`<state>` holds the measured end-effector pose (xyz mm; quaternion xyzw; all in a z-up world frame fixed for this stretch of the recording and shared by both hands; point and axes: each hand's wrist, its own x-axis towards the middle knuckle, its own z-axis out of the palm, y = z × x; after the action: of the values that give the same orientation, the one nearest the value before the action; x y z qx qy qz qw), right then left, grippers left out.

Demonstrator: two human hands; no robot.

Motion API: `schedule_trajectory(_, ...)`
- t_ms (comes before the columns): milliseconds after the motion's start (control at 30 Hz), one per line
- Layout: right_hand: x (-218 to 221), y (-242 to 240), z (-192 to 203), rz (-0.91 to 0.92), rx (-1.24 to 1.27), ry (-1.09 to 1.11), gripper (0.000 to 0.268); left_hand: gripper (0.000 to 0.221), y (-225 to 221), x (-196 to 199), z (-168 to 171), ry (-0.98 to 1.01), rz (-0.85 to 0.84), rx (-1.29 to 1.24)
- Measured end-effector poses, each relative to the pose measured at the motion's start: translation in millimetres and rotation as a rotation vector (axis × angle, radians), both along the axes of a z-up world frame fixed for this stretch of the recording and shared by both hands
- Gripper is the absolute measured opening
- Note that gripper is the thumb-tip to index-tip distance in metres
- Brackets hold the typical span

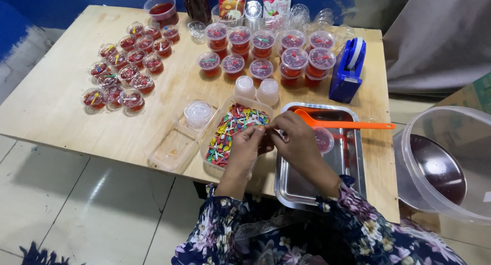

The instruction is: The person fills plastic cups with a red liquid from a large container using a ladle, places a lid on a cup, and seals it with tape.

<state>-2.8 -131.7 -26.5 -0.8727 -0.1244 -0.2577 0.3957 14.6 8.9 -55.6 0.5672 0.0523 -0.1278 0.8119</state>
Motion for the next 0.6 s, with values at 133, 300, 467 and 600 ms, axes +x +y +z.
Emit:
schedule_trajectory(133, -23, -17, 4, -0.038, -0.083, -0.121, 0.02, 0.016, -14, -11, 15, 0.086, -0.071, -0.105)
schedule_trajectory(300, -51, -35, 10, -0.06, -0.047, -0.25, 0.018, 0.013, -36, -17, 12, 0.206, -0.212, -0.214)
schedule_trajectory(467, -68, -48, 28, -0.039, 0.029, -0.189, 0.023, 0.009, -55, -21, 15, 0.143, -0.253, -0.138)
schedule_trajectory(600, -69, -68, 31, -0.099, 0.177, -0.063, 0.014, 0.017, -74, -27, 31, -0.012, -0.293, 0.052)
